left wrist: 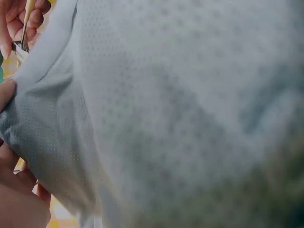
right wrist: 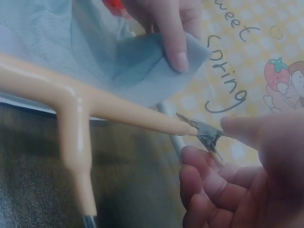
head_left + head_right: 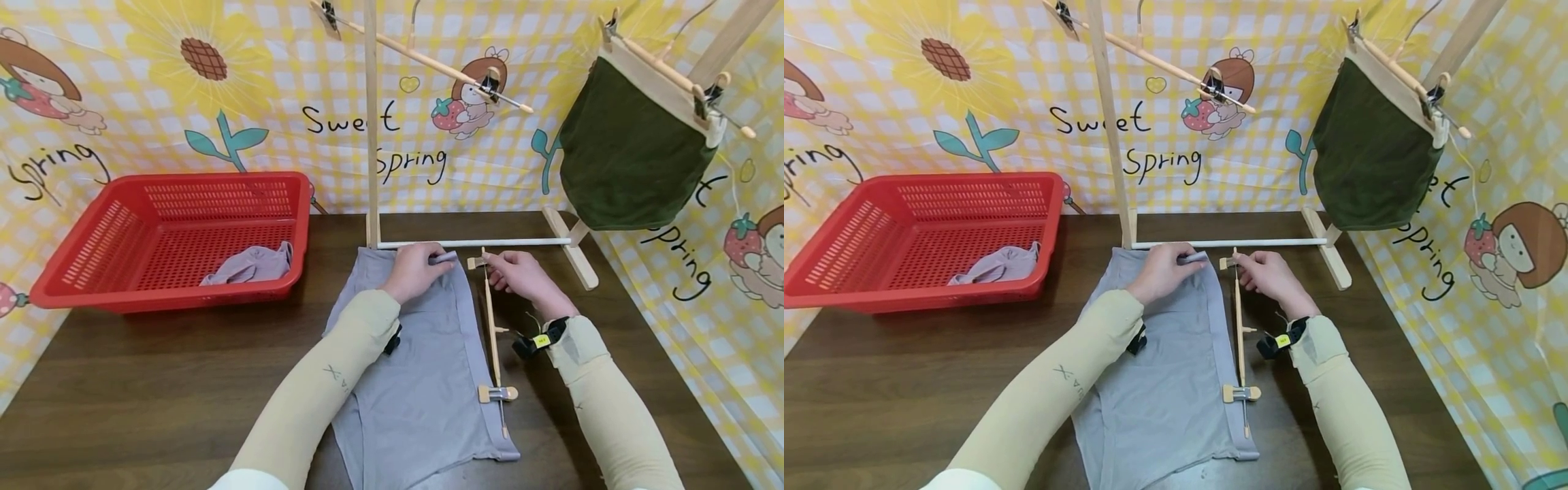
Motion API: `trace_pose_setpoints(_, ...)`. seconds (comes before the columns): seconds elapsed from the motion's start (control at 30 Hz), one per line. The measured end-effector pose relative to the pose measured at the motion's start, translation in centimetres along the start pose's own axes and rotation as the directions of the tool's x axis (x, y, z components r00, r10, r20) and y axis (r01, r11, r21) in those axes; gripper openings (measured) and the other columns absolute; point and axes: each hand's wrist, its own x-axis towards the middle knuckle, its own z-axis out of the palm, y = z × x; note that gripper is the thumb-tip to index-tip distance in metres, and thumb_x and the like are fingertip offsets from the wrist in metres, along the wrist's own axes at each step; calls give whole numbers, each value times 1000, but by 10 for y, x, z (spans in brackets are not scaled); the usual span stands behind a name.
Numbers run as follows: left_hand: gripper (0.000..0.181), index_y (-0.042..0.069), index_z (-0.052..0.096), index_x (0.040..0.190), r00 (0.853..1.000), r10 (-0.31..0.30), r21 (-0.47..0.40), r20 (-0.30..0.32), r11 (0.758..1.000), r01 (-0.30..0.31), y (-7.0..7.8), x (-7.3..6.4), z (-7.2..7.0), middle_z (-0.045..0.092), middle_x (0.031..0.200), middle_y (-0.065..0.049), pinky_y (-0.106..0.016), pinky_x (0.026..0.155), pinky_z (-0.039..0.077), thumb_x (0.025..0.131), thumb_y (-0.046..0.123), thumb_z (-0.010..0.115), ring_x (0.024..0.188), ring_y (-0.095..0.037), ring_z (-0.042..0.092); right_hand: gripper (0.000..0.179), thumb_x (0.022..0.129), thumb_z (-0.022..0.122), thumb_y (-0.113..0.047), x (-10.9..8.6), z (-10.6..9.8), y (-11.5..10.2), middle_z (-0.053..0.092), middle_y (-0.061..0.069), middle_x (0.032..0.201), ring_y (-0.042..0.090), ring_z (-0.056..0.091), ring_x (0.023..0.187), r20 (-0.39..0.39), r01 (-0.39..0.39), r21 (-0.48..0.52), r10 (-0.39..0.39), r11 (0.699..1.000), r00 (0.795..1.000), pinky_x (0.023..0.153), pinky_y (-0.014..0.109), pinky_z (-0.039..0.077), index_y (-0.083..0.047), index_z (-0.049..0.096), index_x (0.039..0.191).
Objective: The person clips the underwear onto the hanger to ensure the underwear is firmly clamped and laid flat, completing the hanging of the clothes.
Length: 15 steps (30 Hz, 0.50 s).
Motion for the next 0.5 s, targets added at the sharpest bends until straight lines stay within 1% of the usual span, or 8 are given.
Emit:
trace_pose_setpoints(0.07, 17, 16, 74, 100, 1000, 17, -4, 3, 1000, -17, -1, 0, -2, 64, 79, 5, -39, 89, 39, 102, 31, 65, 69, -15, 55, 47, 104, 57, -44, -1, 0, 0, 67, 5, 77, 16, 63, 69, 0, 10, 15, -10, 1000, 1000, 63, 28, 49, 2, 62, 95)
trace_pose_setpoints(0.13, 21, 12, 72, 111, 1000, 23, -5, 19, 1000, -23, -1, 1, -3, 65, 84, -1, -41, 89, 41, 106, 27, 58, 74, -18, 57, 46, 103, 58, -42, -2, 0, -2, 67, 5, 77, 16, 63, 70, 3, 26, 34, -26, 999, 1000, 64, 28, 49, 2, 61, 93)
trace_pose_setpoints(0.2, 27, 8, 66, 123, 999, 11, -9, 40, 1000, -10, -2, 2, -4, 67, 96, -6, -44, 94, 42, 108, 24, 51, 85, -21, 60, 44, 103, 60, -40, -3, 1, -4, 66, 6, 77, 16, 62, 69, 3, 50, 53, -50, 997, 999, 64, 28, 49, 3, 61, 92)
trace_pose_setpoints(0.23, 29, 6, 62, 128, 999, -5, -18, 54, 1000, 6, -2, 2, -4, 67, 102, -9, -45, 97, 41, 109, 23, 48, 91, -23, 61, 43, 103, 60, -38, -4, 2, -6, 66, 7, 77, 16, 62, 69, 2, 64, 64, -65, 996, 998, 64, 28, 49, 4, 61, 92)
trace_pose_setpoints(0.3, 33, 5, 55, 136, 997, -32, -38, 73, 999, 35, -1, 2, -5, 67, 115, -11, -47, 104, 37, 110, 22, 45, 106, -25, 61, 41, 104, 61, -35, -4, 4, -8, 65, 8, 77, 16, 61, 68, 3, 97, 89, -98, 991, 995, 63, 27, 50, 5, 61, 92)
trace_pose_setpoints(0.37, 33, 5, 53, 137, 995, -45, -49, 87, 998, 49, -1, 2, -5, 65, 122, -12, -48, 109, 32, 110, 20, 43, 115, -26, 58, 40, 104, 61, -32, -5, 6, -11, 65, 9, 76, 16, 60, 68, -2, 126, 116, -126, 985, 992, 63, 26, 50, 7, 61, 92)
trace_pose_setpoints(0.4, 32, 5, 53, 137, 995, -47, -54, 92, 997, 52, -1, 1, -6, 65, 121, -13, -49, 109, 31, 110, 20, 42, 115, -27, 58, 40, 104, 61, -31, -5, 7, -12, 65, 9, 75, 16, 60, 67, -5, 138, 128, -138, 982, 990, 63, 26, 50, 8, 61, 92)
trace_pose_setpoints(0.5, 30, 6, 57, 132, 995, -39, -50, 87, 998, 44, -1, 1, -6, 65, 114, -11, -49, 106, 33, 110, 19, 41, 107, -27, 58, 39, 104, 62, -28, -5, 10, -14, 64, 8, 73, 16, 59, 65, -17, 168, 162, -167, 972, 986, 61, 25, 49, 9, 61, 90)
